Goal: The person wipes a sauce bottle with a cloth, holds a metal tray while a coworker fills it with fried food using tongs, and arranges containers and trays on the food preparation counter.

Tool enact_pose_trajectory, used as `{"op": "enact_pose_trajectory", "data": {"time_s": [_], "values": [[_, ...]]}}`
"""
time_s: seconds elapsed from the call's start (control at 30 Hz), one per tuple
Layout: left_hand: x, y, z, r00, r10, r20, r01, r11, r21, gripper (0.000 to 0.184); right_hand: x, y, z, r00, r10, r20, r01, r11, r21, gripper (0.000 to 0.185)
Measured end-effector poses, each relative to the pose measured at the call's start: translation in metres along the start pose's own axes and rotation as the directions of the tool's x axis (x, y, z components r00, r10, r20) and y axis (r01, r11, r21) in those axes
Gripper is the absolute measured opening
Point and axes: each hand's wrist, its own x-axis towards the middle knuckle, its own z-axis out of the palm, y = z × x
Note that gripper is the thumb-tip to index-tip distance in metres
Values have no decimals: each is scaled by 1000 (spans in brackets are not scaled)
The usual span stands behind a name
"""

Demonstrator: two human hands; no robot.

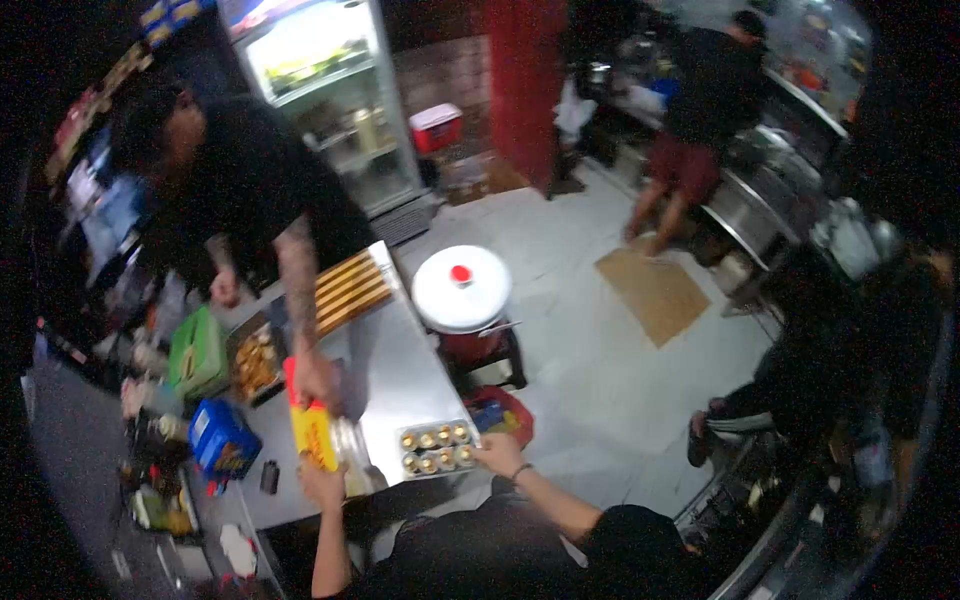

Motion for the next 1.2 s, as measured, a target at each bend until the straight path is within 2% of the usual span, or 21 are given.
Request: {"op": "enact_pose_trajectory", "data": {"time_s": [0.07,0.1,0.13,0.17,0.2,0.23,0.3,0.37,0.4,0.43,0.5,0.6,0.67,0.77,0.8,0.87,0.93,1.0,1.07,1.1,1.2], "values": [[18,-13,24,963,254,-85,-260,963,-72,77,-7,-13,-7,996,51,73,-61,988,141,26],[10,12,-7,993,110,32,-91,928,-362,69,-6,-11,-10,994,30,105,-51,978,201,26],[33,-22,35,988,101,115,-15,811,-585,67,-7,-27,-17,985,95,146,-120,977,175,22],[29,-18,22,969,73,237,109,733,-671,65,0,3,-5,986,34,166,-76,963,258,18],[24,-31,29,983,180,-46,-179,852,-492,61,-3,-17,-9,976,45,214,-129,909,396,14],[11,-21,3,973,210,-96,-231,880,-415,59,6,-5,0,975,14,222,-93,932,349,13],[-21,-16,-31,991,131,4,-116,891,-439,55,3,8,-8,961,-21,276,-67,950,306,12],[-47,-29,-36,953,58,296,134,800,-585,55,10,-15,-19,929,-52,368,-64,953,295,12],[-52,-44,-33,877,123,465,214,766,-607,56,8,-37,-20,908,-71,413,-70,946,318,11],[-62,-55,-33,734,148,663,495,552,-671,57,4,-59,-17,890,-87,447,-79,937,340,10],[-75,-78,-48,532,239,812,718,382,-582,68,-3,-96,16,866,-80,495,-100,940,326,9],[-77,-114,-36,542,302,784,762,216,-610,71,0,-117,61,760,-36,648,-181,947,265,4],[-61,-154,-24,740,244,626,627,87,-774,71,-1,-133,98,757,-68,650,-170,940,296,4],[-15,-202,-56,849,-153,506,522,394,-757,46,2,-125,155,804,-64,591,-171,927,333,4],[1,-211,-68,941,-192,278,335,635,-696,47,3,-118,175,852,-105,512,-92,935,343,6],[41,-230,-83,983,-77,-169,0,908,-418,53,-1,-120,207,920,-83,382,-53,942,332,8],[89,-220,-115,956,-44,-291,-41,959,-281,63,-6,-128,238,964,-82,254,-3,948,317,9],[140,-201,-134,945,-116,-307,31,962,-271,88,-10,-140,262,994,-17,108,-34,890,455,14],[197,-193,-137,936,-305,-175,232,909,-345,110,-15,-168,279,996,78,51,-93,867,490,20],[219,-193,-142,931,-357,-75,310,882,-355,119,-14,-182,297,989,132,-65,-55,740,670,18],[252,-188,-140,937,-337,86,348,910,-226,127,-3,-181,313,977,173,-124,-85,851,518,24]]}}
